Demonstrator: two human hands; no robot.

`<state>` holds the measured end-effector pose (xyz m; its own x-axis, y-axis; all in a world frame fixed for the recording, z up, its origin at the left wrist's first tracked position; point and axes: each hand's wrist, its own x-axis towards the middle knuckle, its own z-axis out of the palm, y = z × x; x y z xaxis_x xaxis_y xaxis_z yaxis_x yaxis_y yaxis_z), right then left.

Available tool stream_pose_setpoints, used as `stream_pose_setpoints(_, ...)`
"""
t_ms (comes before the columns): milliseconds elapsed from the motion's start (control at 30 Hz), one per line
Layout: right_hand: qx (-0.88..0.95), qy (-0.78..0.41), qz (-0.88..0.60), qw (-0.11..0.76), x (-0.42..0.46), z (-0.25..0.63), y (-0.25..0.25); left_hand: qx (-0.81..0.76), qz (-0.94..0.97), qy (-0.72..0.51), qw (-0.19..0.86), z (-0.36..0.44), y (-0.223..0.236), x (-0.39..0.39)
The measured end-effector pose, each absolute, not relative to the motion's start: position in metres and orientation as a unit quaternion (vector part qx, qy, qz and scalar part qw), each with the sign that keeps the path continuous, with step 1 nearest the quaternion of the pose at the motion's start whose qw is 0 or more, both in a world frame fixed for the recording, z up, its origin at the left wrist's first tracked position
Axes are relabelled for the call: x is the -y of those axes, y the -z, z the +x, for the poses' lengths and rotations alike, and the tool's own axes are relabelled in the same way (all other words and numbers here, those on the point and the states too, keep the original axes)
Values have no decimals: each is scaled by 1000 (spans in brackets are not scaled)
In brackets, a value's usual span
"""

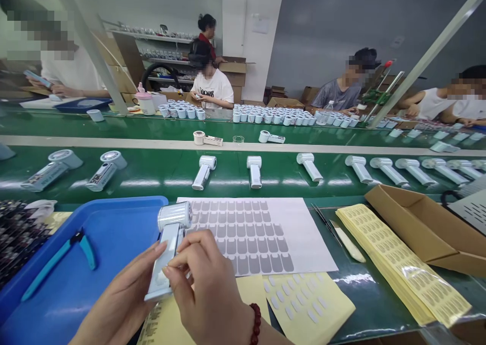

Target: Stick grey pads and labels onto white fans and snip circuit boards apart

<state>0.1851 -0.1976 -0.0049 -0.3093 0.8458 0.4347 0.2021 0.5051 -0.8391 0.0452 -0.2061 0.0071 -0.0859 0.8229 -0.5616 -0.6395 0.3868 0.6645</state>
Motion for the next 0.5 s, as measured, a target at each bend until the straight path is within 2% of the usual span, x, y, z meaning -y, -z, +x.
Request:
stream_pose_setpoints(100,678,-339,-380,531,192,204,3,-471,146,-518,699,35,-16,195)
stream_pose_setpoints(167,672,-314,-444,503,182,224,3,-482,183,-524,678,25,-22,176)
stream_pose_setpoints(233,685,-261,-532,423,169,250,4,-527,214,-536,624,11,-27,149)
stream_pose_setpoints(367,693,-113,-683,201,149,298,15,-620,272,-518,523,-19,-35,83)
stream_pose_setpoints(433,681,-90,-712,149,145,313,24,-642,283,-511,496,-32,-36,54)
stream_pose_setpoints(500,673,-87,-721,137,143,320,34,-654,294,-513,472,-43,-34,31)
